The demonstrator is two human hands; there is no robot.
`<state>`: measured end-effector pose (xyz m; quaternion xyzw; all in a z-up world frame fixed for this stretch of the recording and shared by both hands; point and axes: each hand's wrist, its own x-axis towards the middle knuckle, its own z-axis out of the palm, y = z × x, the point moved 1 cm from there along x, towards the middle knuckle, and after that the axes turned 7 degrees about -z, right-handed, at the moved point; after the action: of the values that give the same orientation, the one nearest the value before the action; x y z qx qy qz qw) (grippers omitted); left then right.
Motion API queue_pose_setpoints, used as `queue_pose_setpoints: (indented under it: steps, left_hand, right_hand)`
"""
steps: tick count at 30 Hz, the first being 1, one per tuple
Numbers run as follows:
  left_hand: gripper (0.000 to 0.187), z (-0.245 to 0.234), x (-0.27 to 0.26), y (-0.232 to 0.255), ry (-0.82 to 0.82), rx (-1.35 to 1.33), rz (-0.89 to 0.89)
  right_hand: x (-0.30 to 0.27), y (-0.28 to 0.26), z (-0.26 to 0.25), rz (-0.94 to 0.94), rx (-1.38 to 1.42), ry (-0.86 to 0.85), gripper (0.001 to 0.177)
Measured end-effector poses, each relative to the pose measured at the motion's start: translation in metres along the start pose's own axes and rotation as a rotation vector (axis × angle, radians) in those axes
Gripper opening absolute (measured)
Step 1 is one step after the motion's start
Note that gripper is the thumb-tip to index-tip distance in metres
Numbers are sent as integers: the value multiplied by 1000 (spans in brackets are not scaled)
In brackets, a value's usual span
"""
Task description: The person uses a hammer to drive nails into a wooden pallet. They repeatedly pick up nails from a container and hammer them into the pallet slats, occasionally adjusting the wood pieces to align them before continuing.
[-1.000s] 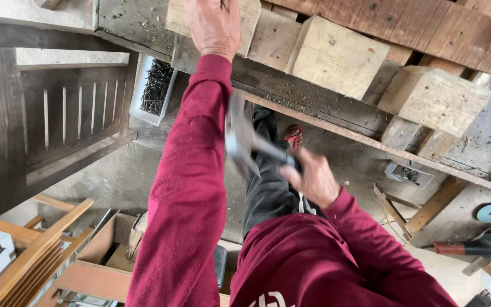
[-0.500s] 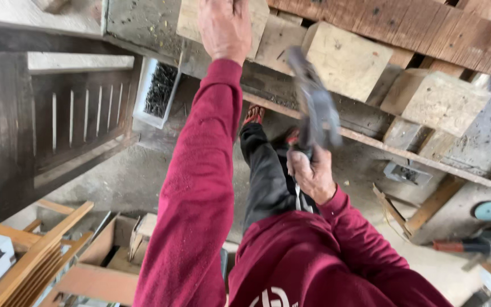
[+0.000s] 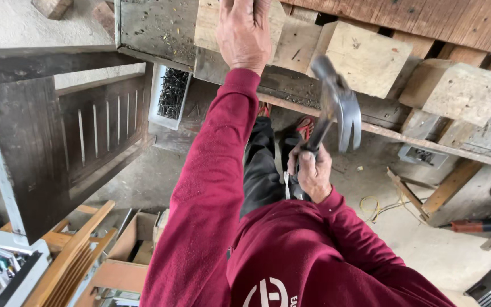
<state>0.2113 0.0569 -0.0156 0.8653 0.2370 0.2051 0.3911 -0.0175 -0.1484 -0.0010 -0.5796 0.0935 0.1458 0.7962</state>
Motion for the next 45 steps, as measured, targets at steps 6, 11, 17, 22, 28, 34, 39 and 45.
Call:
queue_pose_setpoints:
  steps: [6, 11, 17, 22, 28, 34, 39, 45]
  left_hand:
    - [22, 5, 4, 0, -54, -14, -25]
    - [19, 9, 2, -13, -51, 37, 56]
    - [21, -4, -1, 8, -36, -60, 132]
    - [23, -2, 0, 6, 9, -139, 245]
    - [16, -2, 1, -1, -29, 12, 223]
    - [19, -6, 1, 14, -22, -222, 211]
    - [14, -4, -2, 13, 1, -140, 195]
    - [16, -7, 1, 13, -9, -148, 229]
  right_hand:
    - [19, 62, 11, 217, 136, 77, 35]
    - [41, 77, 26, 310, 156, 92, 40]
    - [5, 72, 23, -133, 246, 65, 44]
    - [45, 129, 36, 39, 223, 116, 43]
    - [36, 124, 38, 221, 347, 250, 20]
    - [14, 131, 39, -171, 428, 158, 6]
    - [52, 126, 51, 120, -49, 223, 6]
    - [14, 108, 34, -85, 325, 218, 5]
